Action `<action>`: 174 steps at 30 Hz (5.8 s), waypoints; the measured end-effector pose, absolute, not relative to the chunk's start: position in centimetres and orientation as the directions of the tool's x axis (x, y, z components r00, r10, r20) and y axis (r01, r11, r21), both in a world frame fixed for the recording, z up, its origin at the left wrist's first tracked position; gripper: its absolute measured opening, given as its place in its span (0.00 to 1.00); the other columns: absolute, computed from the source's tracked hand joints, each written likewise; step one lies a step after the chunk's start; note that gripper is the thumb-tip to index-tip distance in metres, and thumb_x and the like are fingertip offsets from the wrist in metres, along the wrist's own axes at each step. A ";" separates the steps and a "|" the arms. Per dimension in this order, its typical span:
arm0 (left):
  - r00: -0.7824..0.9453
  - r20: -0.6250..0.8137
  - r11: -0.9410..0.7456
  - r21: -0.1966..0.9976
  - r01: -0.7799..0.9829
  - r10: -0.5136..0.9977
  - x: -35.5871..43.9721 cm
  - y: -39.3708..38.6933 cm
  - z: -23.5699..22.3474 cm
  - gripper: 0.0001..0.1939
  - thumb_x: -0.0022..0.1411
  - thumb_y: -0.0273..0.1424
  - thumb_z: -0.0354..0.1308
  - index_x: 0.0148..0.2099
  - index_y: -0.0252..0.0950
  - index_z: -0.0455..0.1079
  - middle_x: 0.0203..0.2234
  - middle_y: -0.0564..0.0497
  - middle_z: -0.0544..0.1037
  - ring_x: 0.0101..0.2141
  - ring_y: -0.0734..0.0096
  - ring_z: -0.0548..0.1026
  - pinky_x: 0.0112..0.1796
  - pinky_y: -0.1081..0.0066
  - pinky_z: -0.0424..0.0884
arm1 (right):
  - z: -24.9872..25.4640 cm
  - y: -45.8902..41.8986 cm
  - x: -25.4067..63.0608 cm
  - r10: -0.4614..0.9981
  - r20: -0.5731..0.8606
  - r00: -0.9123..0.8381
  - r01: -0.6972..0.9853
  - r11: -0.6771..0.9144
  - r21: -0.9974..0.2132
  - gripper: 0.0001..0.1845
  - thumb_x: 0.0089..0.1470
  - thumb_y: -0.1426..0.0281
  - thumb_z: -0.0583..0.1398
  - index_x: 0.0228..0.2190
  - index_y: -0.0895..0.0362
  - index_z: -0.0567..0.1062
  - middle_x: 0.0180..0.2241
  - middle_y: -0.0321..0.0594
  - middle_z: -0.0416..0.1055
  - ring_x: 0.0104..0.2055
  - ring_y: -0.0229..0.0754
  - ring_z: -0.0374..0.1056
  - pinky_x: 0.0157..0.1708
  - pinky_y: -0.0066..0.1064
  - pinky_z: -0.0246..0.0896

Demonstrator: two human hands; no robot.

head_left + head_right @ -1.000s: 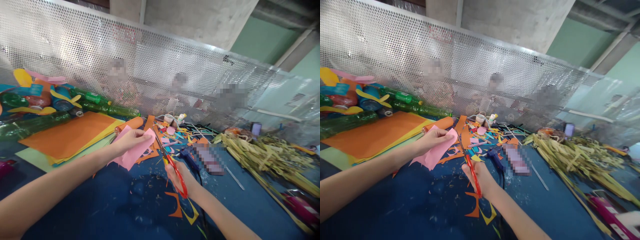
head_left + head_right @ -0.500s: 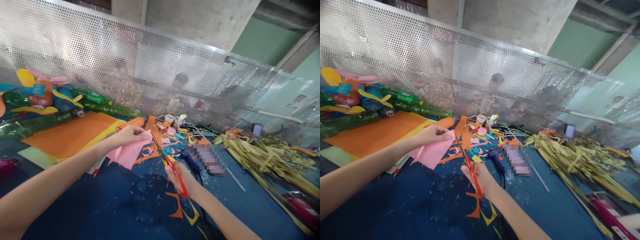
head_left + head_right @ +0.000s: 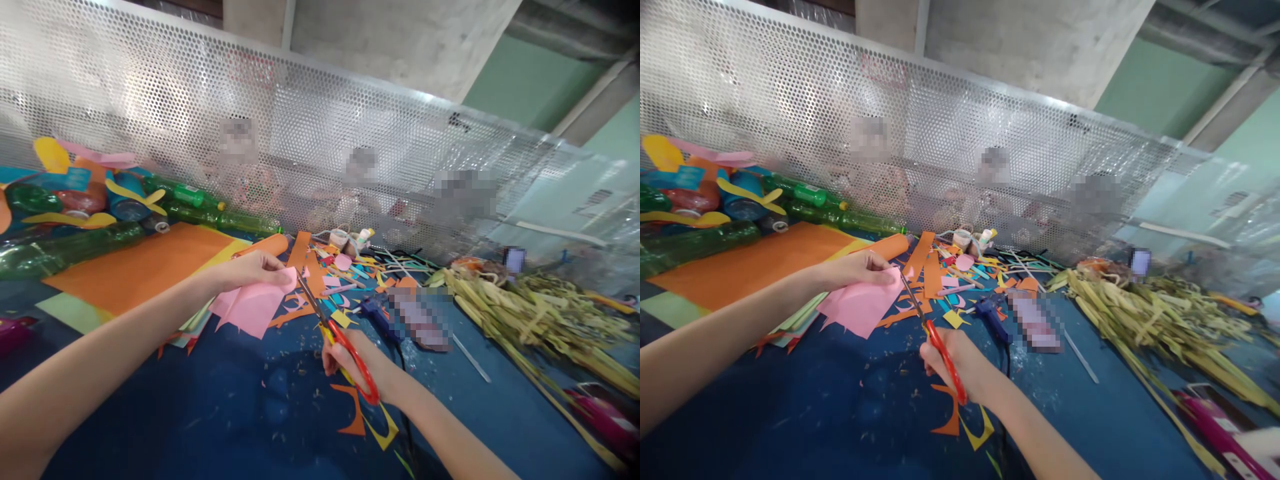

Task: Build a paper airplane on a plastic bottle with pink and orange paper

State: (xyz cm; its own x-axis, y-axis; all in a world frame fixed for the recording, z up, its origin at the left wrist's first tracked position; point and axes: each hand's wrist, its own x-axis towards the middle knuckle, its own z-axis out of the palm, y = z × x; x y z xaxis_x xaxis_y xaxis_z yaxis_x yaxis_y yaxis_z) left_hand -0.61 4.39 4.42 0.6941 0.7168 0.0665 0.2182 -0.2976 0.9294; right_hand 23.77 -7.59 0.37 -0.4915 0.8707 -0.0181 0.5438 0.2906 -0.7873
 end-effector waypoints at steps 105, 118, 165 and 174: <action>0.847 0.011 -0.480 0.828 0.291 0.531 -1.6 4.9 4.7 0.08 0.54 0.37 0.58 0.34 0.41 0.77 0.34 0.53 0.79 0.34 0.71 0.72 0.34 0.76 0.62 | 1.5 -8.4 23.7 0.848 -0.077 -0.525 0.645 0.338 -0.685 0.17 0.55 0.59 0.49 0.22 0.57 0.59 0.22 0.35 0.61 0.23 0.34 0.55 0.24 0.25 0.53; 0.859 0.005 -0.514 0.803 0.302 0.512 -1.3 4.3 5.1 0.09 0.54 0.37 0.58 0.32 0.40 0.77 0.21 0.55 0.76 0.22 0.77 0.65 0.27 0.77 0.58 | 1.6 -8.4 23.5 0.860 -0.095 -0.502 0.685 0.329 -0.650 0.18 0.56 0.58 0.48 0.22 0.57 0.58 0.20 0.32 0.57 0.21 0.32 0.50 0.21 0.24 0.48; 0.597 0.091 0.097 0.957 -0.275 0.797 4.0 1.0 1.8 0.11 0.50 0.32 0.64 0.35 0.34 0.69 0.29 0.52 0.73 0.29 0.76 0.70 0.33 0.74 0.66 | -0.8 -7.8 23.3 0.934 0.211 -0.288 0.521 0.337 -0.784 0.25 0.57 0.50 0.42 0.28 0.55 0.64 0.28 0.42 0.66 0.33 0.44 0.63 0.37 0.35 0.61; 0.559 0.076 0.065 0.972 -0.227 0.826 4.4 0.2 1.9 0.11 0.51 0.33 0.63 0.34 0.32 0.68 0.28 0.53 0.72 0.29 0.77 0.70 0.32 0.75 0.66 | -0.2 -8.0 23.3 0.921 0.227 -0.316 0.523 0.369 -0.768 0.23 0.58 0.53 0.43 0.25 0.56 0.64 0.24 0.39 0.64 0.26 0.40 0.62 0.30 0.32 0.62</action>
State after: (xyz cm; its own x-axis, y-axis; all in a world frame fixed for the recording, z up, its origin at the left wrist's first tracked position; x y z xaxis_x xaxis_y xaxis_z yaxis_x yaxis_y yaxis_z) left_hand 4.36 0.15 1.92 0.5590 0.8257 0.0757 -0.2275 0.0650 0.9716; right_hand 23.35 -7.96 -0.18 -0.3164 0.9210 0.2274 0.5227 0.3692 -0.7684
